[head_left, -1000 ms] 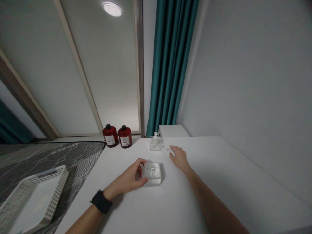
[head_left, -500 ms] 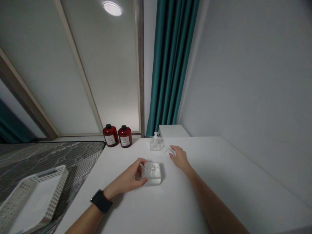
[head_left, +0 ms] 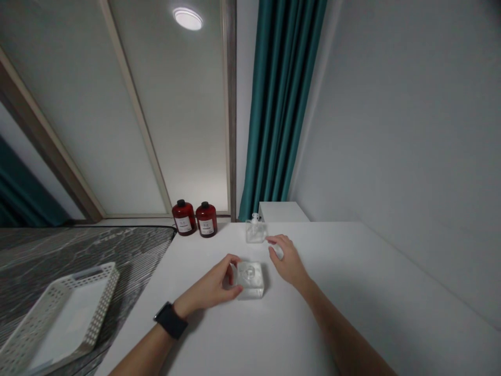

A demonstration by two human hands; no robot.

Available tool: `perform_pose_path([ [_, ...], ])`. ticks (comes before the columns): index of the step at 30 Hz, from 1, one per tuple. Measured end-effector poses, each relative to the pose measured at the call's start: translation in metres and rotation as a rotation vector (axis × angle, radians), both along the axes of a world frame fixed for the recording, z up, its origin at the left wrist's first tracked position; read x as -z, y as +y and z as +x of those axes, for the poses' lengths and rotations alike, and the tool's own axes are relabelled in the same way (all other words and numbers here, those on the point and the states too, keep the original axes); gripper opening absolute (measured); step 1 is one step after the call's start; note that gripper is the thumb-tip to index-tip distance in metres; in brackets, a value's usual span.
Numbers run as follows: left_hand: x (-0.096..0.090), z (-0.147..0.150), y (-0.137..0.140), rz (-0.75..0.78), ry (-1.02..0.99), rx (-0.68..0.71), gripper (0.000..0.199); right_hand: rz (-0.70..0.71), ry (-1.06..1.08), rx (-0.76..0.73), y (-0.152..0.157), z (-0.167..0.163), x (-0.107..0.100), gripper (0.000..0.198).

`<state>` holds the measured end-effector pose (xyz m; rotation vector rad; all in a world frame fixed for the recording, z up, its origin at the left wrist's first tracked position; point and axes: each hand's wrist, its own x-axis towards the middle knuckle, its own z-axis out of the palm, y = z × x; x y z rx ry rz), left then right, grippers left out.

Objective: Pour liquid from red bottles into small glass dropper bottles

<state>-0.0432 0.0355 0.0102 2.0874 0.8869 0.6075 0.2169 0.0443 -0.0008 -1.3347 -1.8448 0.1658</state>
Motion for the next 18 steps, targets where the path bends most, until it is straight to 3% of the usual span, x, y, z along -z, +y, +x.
perform_pose_path([
  [2, 0.002, -0.001, 0.001, 0.004, -0.026, 0.006, 0.042, -0.082, 0.052, -0.218, -0.011, -0.010, -0.009, 0.036],
  [5, 0.003, -0.003, 0.003, 0.007, -0.057, 0.014, 0.046, -0.309, 0.145, -0.409, -0.023, -0.018, -0.017, 0.071],
  [9, 0.002, -0.004, 0.003, 0.017, -0.090, 0.029, 0.049, -0.483, 0.108, -0.455, -0.029, -0.021, -0.019, 0.102],
  [18, -0.002, -0.005, 0.003, 0.039, -0.095, 0.016, 0.048, -0.525, -0.004, -0.450, -0.028, -0.021, -0.013, 0.102],
])
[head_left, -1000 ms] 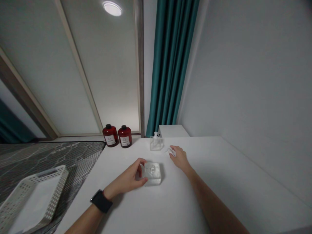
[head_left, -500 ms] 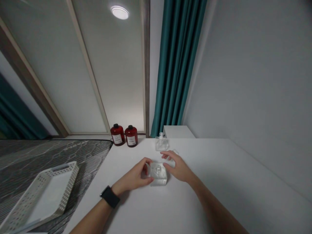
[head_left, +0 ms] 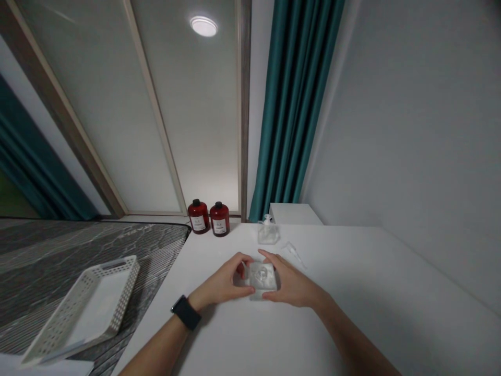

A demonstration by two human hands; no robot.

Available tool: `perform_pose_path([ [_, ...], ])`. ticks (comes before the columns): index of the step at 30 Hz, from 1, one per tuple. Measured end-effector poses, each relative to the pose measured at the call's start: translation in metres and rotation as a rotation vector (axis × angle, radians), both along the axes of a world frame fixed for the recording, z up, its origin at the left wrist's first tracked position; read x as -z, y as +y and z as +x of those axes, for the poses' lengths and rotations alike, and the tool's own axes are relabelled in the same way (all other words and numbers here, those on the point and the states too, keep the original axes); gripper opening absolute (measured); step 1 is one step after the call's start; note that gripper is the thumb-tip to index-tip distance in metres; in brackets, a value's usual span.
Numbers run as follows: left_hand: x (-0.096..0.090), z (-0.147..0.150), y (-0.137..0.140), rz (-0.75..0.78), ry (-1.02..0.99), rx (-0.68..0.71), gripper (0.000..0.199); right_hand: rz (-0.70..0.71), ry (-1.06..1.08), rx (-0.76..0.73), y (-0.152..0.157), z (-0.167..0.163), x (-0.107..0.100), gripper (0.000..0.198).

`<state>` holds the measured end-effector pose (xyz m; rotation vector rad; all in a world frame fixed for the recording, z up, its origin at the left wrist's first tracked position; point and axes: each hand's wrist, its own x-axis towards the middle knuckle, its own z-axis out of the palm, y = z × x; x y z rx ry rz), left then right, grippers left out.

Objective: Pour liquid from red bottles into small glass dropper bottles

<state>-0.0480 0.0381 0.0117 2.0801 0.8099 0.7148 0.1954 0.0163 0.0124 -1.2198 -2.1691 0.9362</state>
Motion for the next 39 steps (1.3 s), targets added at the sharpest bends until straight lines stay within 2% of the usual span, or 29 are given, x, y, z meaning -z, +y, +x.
perform_pose_path([
  [6, -0.001, -0.002, 0.001, 0.016, -0.016, -0.043, 0.039, 0.025, 0.006, 0.059, -0.001, -0.006, -0.001, 0.094],
  [12, 0.000, 0.001, 0.001, 0.050, -0.045, -0.142, 0.026, 0.087, 0.045, 0.088, 0.001, -0.012, 0.009, 0.081],
  [19, -0.013, -0.003, 0.003, 0.118, -0.086, -0.406, 0.017, 0.165, 0.075, 0.111, 0.004, -0.014, 0.023, 0.077],
  [23, -0.021, -0.011, 0.010, 0.169, -0.174, -0.571, 0.017, 0.182, 0.057, 0.115, 0.005, -0.014, 0.024, 0.073],
  [26, -0.026, -0.017, 0.017, 0.243, -0.165, -0.656, 0.015, 0.172, 0.043, 0.114, 0.004, -0.015, 0.024, 0.072],
  [31, -0.039, -0.032, 0.046, 0.358, -0.145, -0.811, 0.012, 0.150, 0.012, 0.129, 0.004, -0.015, 0.026, 0.070],
  [35, -0.051, -0.055, 0.086, 0.444, -0.105, -0.986, 0.019, 0.153, -0.010, 0.155, 0.005, -0.015, 0.030, 0.070],
  [39, -0.052, -0.076, 0.126, 0.457, -0.031, -1.088, 0.033, 0.174, -0.010, 0.164, 0.007, -0.014, 0.036, 0.069],
])
